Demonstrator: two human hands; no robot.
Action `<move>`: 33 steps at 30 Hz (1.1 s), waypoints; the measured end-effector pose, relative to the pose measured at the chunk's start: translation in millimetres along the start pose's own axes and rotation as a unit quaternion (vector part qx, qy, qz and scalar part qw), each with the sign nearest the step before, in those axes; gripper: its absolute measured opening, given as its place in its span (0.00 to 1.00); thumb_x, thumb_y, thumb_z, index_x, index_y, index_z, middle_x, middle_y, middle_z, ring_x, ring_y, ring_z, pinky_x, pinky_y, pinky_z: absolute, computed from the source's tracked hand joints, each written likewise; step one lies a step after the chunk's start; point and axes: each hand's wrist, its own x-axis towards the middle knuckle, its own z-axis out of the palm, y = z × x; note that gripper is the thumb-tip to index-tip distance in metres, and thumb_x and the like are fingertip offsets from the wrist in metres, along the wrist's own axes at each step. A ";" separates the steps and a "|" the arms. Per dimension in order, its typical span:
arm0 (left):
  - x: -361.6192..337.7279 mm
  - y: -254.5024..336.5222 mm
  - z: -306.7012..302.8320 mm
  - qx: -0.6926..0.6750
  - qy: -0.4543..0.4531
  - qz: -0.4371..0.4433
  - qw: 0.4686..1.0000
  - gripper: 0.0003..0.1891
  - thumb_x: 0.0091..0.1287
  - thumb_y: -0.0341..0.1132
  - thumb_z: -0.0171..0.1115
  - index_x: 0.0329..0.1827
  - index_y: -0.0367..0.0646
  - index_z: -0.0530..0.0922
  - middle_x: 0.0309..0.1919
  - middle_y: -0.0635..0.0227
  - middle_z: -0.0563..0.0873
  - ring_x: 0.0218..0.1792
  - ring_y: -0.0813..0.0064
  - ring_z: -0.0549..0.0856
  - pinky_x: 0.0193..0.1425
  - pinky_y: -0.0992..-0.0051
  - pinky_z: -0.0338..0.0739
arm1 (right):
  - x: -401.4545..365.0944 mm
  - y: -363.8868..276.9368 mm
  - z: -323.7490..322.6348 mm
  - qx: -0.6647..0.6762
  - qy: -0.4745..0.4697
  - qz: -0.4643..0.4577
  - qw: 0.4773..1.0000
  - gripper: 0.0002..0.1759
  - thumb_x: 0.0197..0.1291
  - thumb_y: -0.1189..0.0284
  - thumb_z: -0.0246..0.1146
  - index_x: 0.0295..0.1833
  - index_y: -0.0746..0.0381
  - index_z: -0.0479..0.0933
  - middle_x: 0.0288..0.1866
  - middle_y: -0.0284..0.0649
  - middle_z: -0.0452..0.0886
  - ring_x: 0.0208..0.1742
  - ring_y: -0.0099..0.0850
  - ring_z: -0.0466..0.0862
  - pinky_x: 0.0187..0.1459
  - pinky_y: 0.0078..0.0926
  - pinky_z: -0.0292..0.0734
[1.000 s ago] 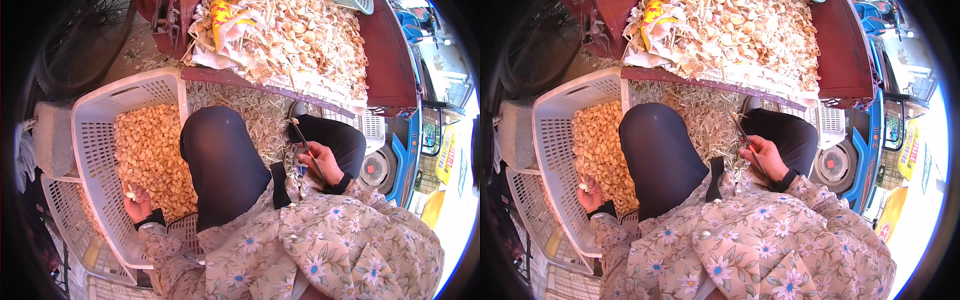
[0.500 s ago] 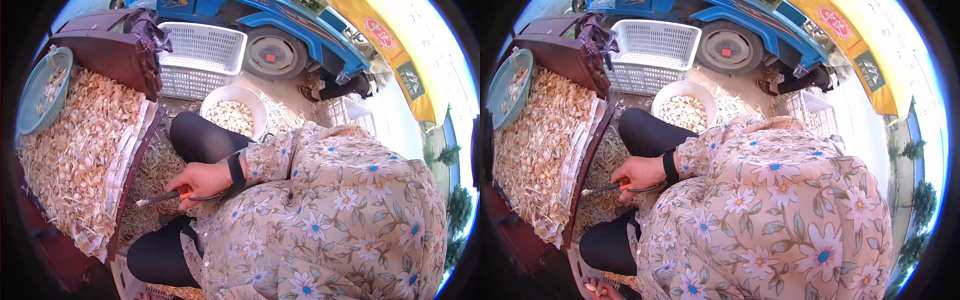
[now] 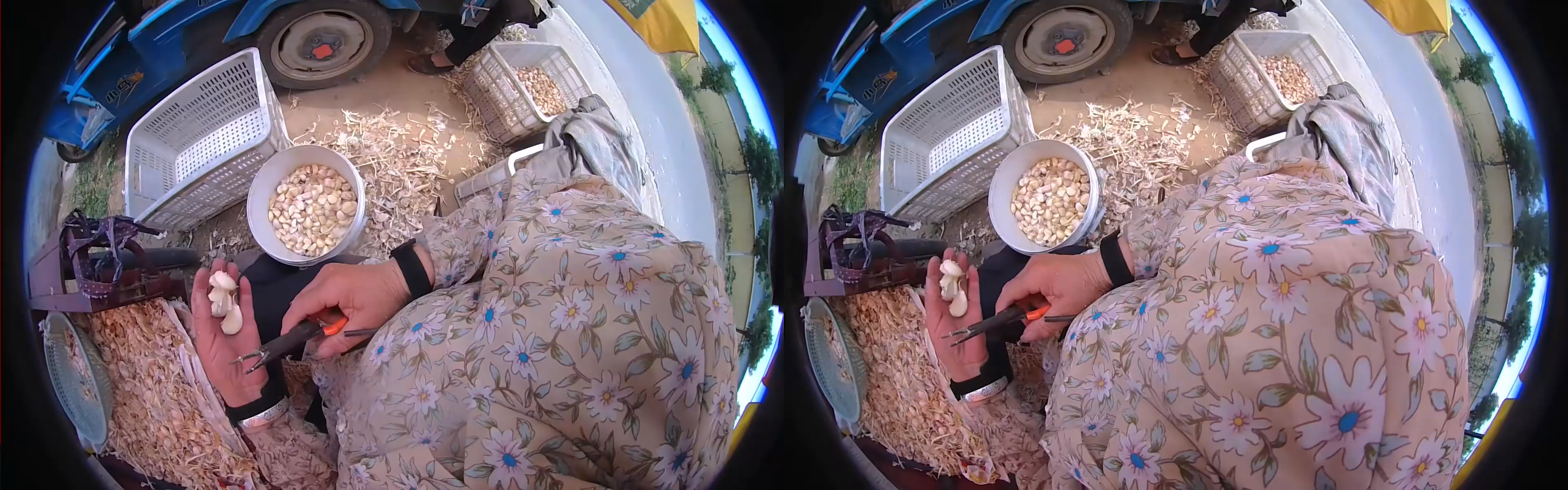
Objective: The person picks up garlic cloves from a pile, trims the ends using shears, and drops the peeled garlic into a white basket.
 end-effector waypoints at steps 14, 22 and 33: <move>-63.5 8.2 -15.6 0.216 0.036 0.159 0.963 0.18 0.68 0.36 0.50 0.56 0.35 0.65 0.48 0.58 0.75 0.36 0.78 0.74 0.41 0.81 0.69 | 40.7 11.3 7.7 0.254 -0.126 0.262 0.923 0.23 0.57 0.57 0.61 0.48 0.64 0.71 0.30 0.31 0.78 0.25 0.15 0.70 0.25 0.14 0.65; -128.4 16.1 -51.1 0.240 0.096 0.261 0.930 0.05 0.66 0.29 0.52 0.42 0.41 0.70 0.31 0.63 0.78 0.22 0.84 0.68 0.27 0.85 0.63 | 59.1 1.1 47.3 0.300 -0.325 0.220 0.869 0.22 0.56 0.57 0.62 0.46 0.64 0.72 0.26 0.31 0.77 0.26 0.16 0.72 0.25 0.12 0.66; -226.8 164.2 6.0 0.572 -0.136 0.434 0.682 0.20 0.71 0.42 0.39 0.62 0.43 0.58 0.51 0.53 0.75 0.40 0.63 0.80 0.51 0.63 0.75 | 36.7 9.9 38.9 0.225 -0.300 0.267 0.888 0.23 0.55 0.61 0.64 0.50 0.65 0.71 0.33 0.32 0.76 0.31 0.17 0.75 0.33 0.16 0.70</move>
